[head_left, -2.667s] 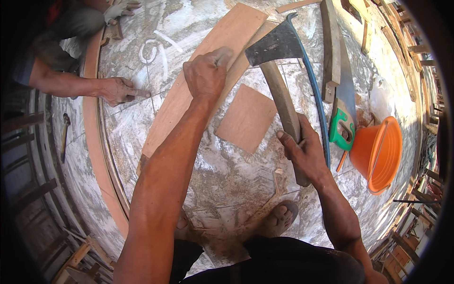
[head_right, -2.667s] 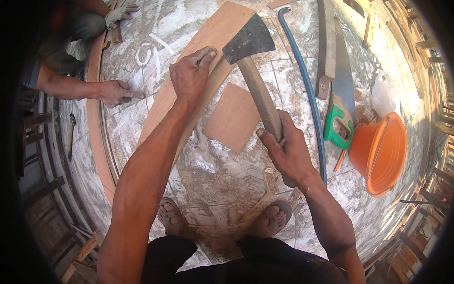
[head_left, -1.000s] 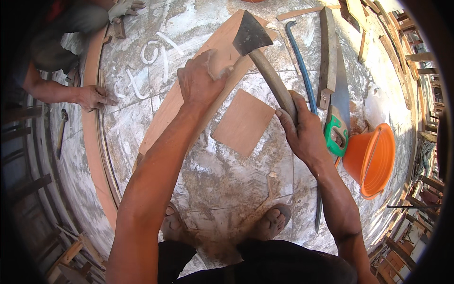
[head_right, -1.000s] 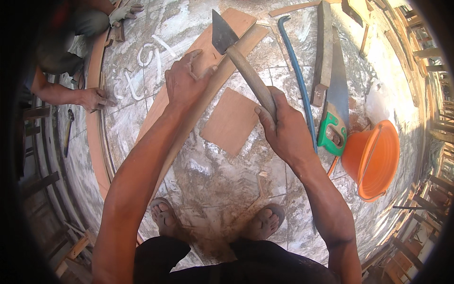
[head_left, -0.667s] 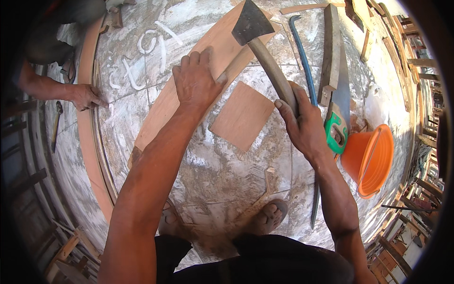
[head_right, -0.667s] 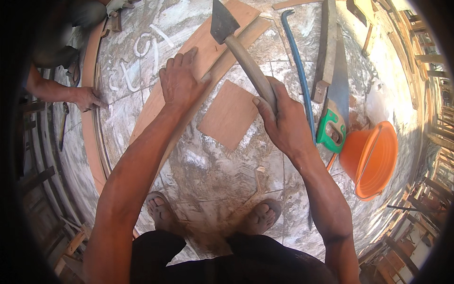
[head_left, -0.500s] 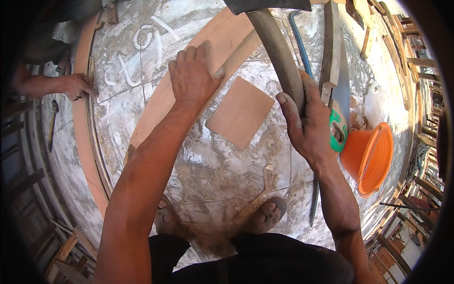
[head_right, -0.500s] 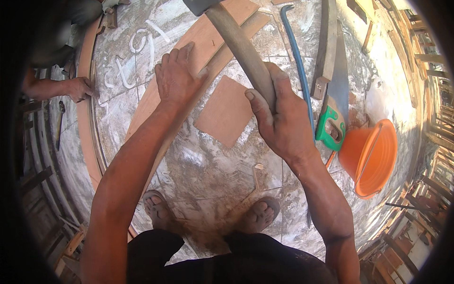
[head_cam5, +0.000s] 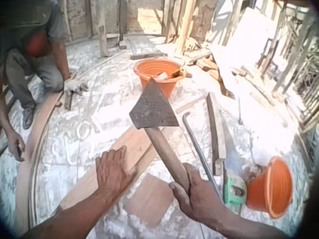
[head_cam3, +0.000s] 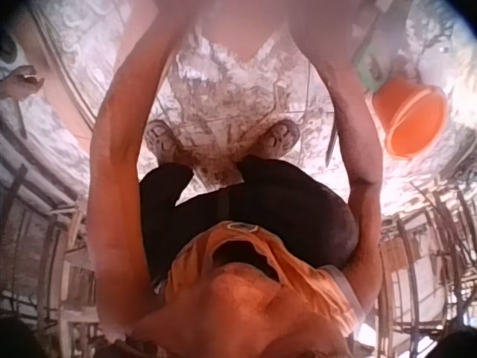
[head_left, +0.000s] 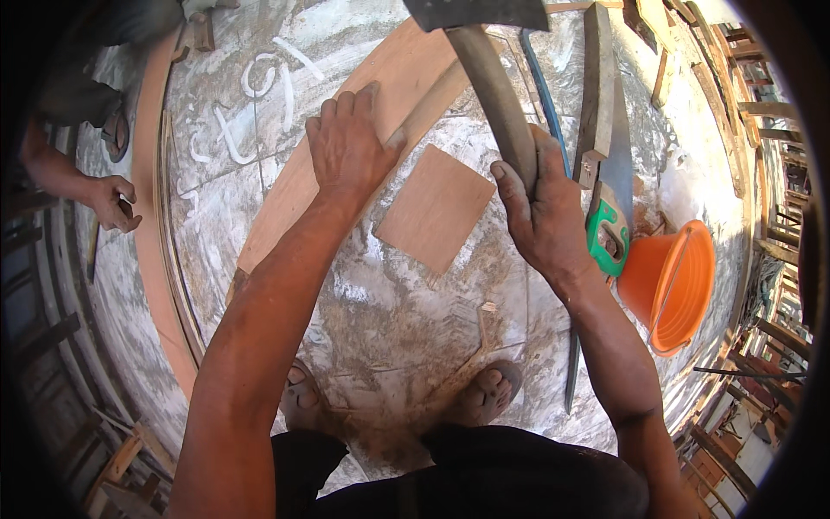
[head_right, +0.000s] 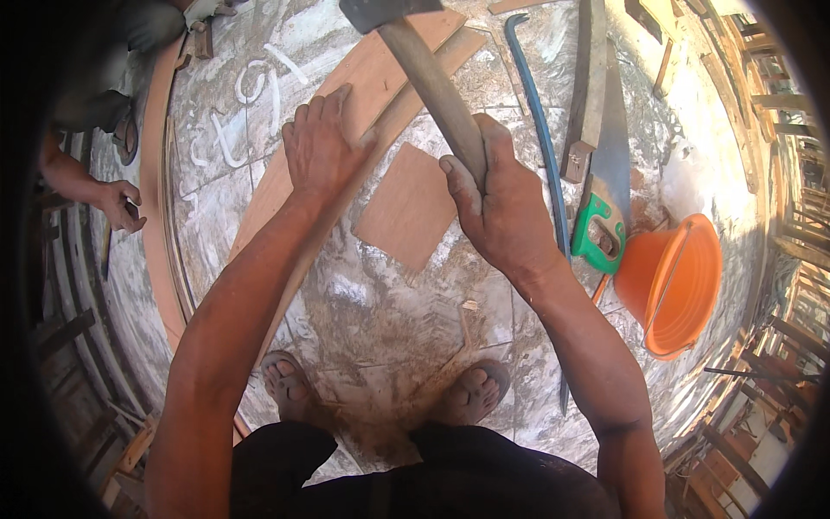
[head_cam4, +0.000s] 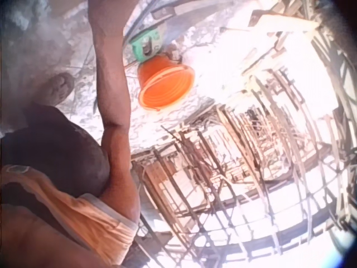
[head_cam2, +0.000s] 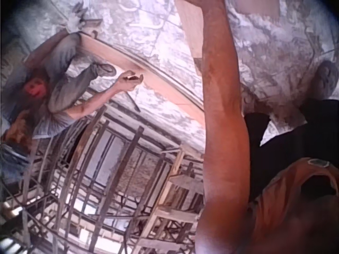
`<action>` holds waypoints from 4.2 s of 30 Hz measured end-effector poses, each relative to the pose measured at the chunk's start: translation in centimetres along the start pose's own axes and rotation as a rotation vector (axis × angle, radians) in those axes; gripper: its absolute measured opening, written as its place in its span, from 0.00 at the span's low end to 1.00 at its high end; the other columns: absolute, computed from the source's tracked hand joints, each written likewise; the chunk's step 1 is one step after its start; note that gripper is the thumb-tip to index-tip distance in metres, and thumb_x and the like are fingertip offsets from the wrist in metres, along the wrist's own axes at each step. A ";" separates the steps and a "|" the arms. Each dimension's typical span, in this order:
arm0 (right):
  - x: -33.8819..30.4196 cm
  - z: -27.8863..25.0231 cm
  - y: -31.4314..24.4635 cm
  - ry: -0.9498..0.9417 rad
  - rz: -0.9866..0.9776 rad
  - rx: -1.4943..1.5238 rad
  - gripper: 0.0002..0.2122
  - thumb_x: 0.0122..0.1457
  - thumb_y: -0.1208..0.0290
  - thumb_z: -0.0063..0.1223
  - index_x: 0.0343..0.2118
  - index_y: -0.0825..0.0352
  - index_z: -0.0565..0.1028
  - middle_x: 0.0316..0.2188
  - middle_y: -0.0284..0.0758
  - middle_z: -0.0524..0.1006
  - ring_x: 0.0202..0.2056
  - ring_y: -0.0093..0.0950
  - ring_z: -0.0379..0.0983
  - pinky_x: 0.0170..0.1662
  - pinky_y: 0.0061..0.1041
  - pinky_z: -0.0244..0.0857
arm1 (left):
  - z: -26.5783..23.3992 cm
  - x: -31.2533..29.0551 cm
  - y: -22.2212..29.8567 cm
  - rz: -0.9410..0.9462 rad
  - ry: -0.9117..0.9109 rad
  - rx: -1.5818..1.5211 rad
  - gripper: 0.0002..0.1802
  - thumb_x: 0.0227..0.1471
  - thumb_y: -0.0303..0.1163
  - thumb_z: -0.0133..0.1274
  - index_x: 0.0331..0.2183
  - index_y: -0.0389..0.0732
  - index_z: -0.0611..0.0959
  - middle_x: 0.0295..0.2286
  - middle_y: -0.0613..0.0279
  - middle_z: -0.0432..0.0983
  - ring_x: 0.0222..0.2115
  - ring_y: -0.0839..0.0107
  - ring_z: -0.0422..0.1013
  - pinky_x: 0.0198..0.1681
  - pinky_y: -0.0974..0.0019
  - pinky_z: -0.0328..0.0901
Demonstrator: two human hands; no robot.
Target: The person fits wooden planks together on the floor, using a pry bar to align pieces and a hatchet to drive nails into the wood while being assisted by another person.
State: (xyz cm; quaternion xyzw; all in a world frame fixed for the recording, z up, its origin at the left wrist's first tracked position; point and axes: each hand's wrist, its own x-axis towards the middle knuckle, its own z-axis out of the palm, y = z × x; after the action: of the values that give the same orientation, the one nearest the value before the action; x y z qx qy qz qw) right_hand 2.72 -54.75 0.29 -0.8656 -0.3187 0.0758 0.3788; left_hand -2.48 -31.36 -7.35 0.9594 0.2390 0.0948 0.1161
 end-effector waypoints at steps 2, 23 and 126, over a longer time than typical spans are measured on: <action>0.2 1.1 2.6 -0.233 0.092 -0.150 0.20 0.66 0.67 0.55 0.56 0.68 0.65 0.27 0.57 0.79 0.32 0.57 0.79 0.35 0.49 0.71 | -0.1 -0.1 -0.1 0.006 0.010 -0.012 0.42 0.44 0.48 0.67 0.60 0.47 0.74 0.47 0.62 0.73 0.51 0.62 0.67 0.56 0.54 0.58; -0.8 1.4 1.1 0.006 0.019 0.026 0.19 0.65 0.68 0.56 0.53 0.70 0.63 0.26 0.53 0.79 0.29 0.55 0.79 0.31 0.45 0.71 | -0.4 -0.2 0.0 0.007 0.012 -0.011 0.42 0.44 0.49 0.67 0.59 0.47 0.75 0.45 0.61 0.73 0.50 0.62 0.68 0.53 0.54 0.59; -14.8 5.4 -5.1 -0.234 0.550 0.812 0.16 0.59 0.80 0.62 0.47 0.68 0.69 0.34 0.33 0.79 0.35 0.20 0.74 0.39 0.22 0.70 | -5.3 -25.3 6.3 -0.737 -0.117 -1.648 0.12 0.66 0.32 0.55 0.43 0.31 0.82 0.33 0.66 0.80 0.34 0.82 0.72 0.41 0.75 0.68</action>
State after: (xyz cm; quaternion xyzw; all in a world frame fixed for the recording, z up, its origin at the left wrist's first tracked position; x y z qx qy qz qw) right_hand -13.45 -57.91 -1.60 -0.6859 -0.0641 0.3870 0.6129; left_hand -22.96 -47.94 -3.78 0.4383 0.3810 0.1438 0.8013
